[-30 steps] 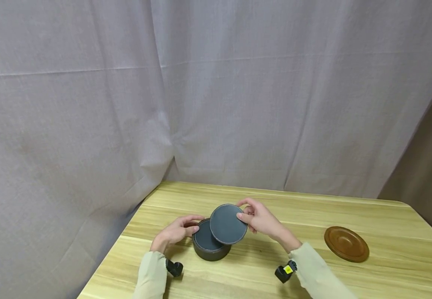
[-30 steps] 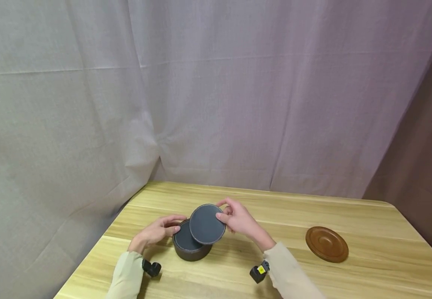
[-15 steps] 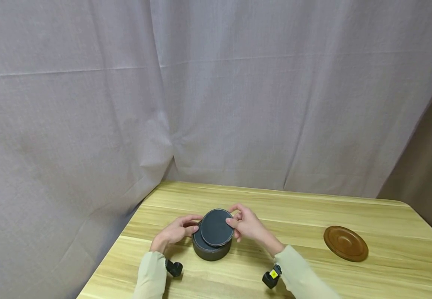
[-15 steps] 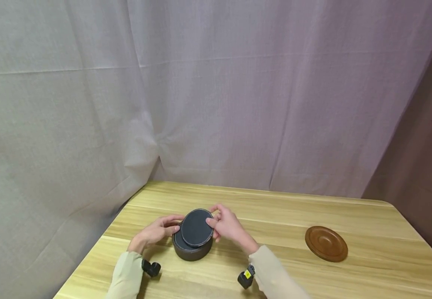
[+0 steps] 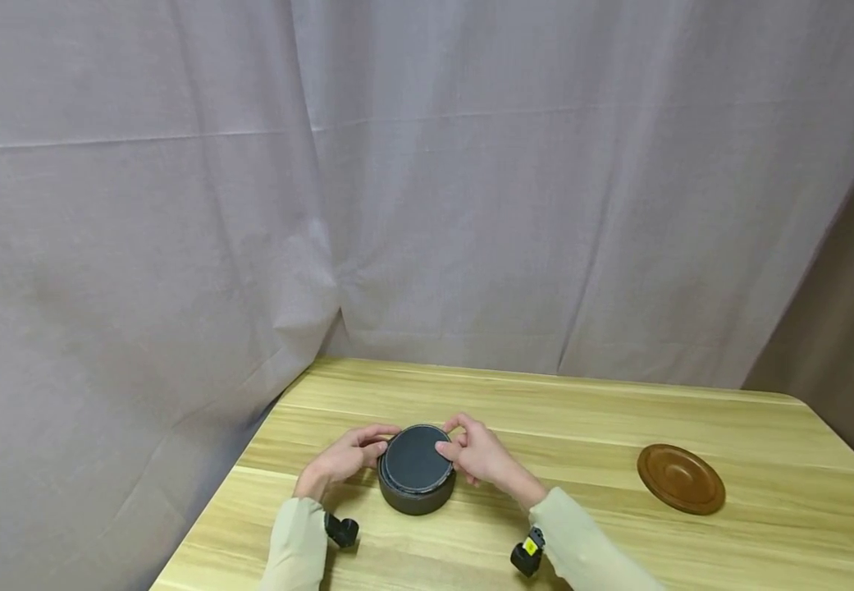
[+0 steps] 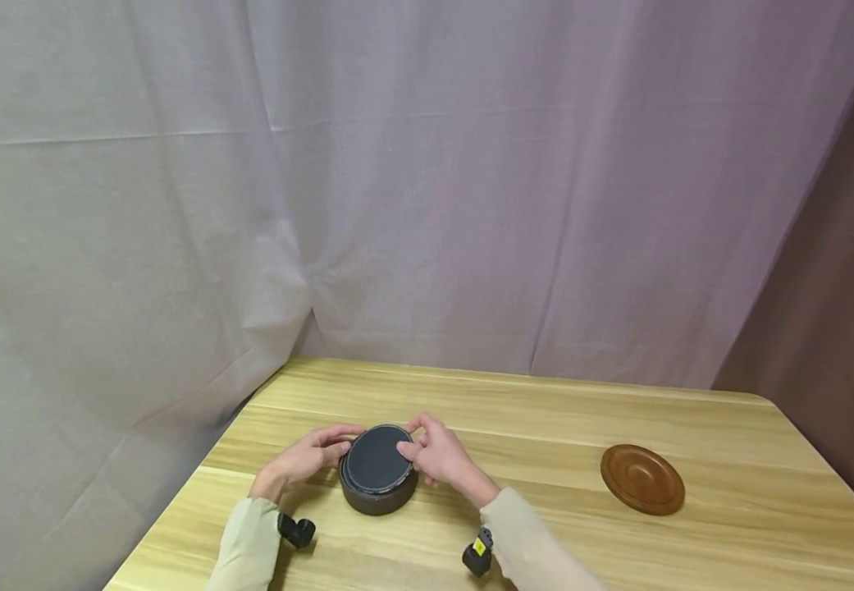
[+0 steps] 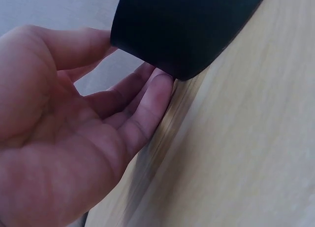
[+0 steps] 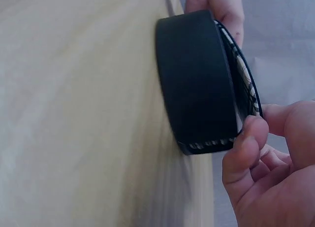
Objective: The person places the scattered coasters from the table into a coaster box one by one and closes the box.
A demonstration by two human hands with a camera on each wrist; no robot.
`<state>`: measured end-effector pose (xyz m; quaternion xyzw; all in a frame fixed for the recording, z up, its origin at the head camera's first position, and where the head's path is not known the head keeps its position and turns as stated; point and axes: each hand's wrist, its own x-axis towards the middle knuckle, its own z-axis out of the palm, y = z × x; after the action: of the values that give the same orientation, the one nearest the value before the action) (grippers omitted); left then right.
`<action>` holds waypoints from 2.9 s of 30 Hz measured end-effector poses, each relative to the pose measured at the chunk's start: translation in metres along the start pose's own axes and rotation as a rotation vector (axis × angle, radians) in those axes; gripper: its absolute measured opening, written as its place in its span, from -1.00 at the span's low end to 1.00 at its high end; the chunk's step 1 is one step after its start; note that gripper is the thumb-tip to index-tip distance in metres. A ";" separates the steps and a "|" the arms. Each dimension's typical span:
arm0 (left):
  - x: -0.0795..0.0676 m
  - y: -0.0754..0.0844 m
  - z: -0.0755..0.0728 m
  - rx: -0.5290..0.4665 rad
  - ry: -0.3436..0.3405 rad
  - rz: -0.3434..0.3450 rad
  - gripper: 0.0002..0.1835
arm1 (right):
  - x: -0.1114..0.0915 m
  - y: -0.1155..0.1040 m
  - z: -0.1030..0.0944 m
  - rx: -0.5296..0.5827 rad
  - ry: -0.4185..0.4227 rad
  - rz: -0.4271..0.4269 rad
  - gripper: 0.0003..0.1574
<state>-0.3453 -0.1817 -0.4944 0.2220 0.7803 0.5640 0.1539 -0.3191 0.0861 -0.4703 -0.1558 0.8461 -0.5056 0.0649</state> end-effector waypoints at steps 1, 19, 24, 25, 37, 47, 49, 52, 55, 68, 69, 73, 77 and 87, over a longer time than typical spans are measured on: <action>0.000 0.000 0.000 -0.002 0.001 -0.001 -0.59 | 0.000 0.000 0.001 0.002 -0.001 0.008 -0.66; -0.001 -0.001 -0.001 -0.019 -0.013 0.005 -0.60 | 0.002 -0.008 0.011 -0.297 0.093 -0.007 -0.65; -0.001 -0.001 0.000 -0.008 0.003 -0.003 -0.59 | 0.000 -0.008 0.014 -0.336 0.143 -0.038 -0.71; 0.000 -0.001 0.000 -0.007 0.004 -0.001 -0.59 | -0.001 -0.007 0.012 -0.301 0.137 -0.032 -0.71; -0.001 -0.001 -0.001 -0.015 0.008 0.020 -0.59 | -0.018 -0.004 -0.026 -0.174 0.155 -0.021 -0.80; 0.000 -0.001 0.001 -0.028 0.019 -0.014 -0.60 | -0.039 0.003 -0.066 -0.200 0.165 -0.014 -0.86; 0.001 -0.002 0.001 -0.024 0.019 -0.011 -0.60 | -0.043 0.006 -0.073 -0.229 0.172 -0.027 -0.86; 0.001 -0.002 0.001 -0.023 0.014 -0.010 -0.59 | -0.049 0.013 -0.085 -0.271 0.180 -0.047 -0.87; 0.000 -0.003 0.001 -0.019 0.014 -0.013 -0.59 | -0.055 0.019 -0.097 -0.308 0.192 -0.059 -0.89; 0.001 -0.001 -0.001 -0.025 0.004 -0.009 -0.58 | -0.079 0.037 -0.149 -0.413 0.213 -0.020 -0.82; 0.001 -0.001 -0.001 -0.025 0.004 -0.011 -0.57 | -0.081 0.039 -0.152 -0.435 0.221 -0.018 -0.82; 0.000 0.000 0.000 -0.018 0.001 -0.016 -0.57 | -0.091 0.049 -0.165 -0.531 0.241 0.001 -0.82; 0.001 -0.001 0.000 -0.025 -0.006 -0.006 -0.58 | -0.101 0.058 -0.179 -0.587 0.223 0.033 -0.81; 0.001 -0.002 -0.001 -0.018 -0.006 -0.005 -0.58 | -0.114 0.080 -0.212 -0.752 0.233 0.056 -0.82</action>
<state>-0.3467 -0.1830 -0.4963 0.2202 0.7754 0.5699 0.1594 -0.2844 0.3361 -0.4436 -0.0869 0.9779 -0.1726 -0.0794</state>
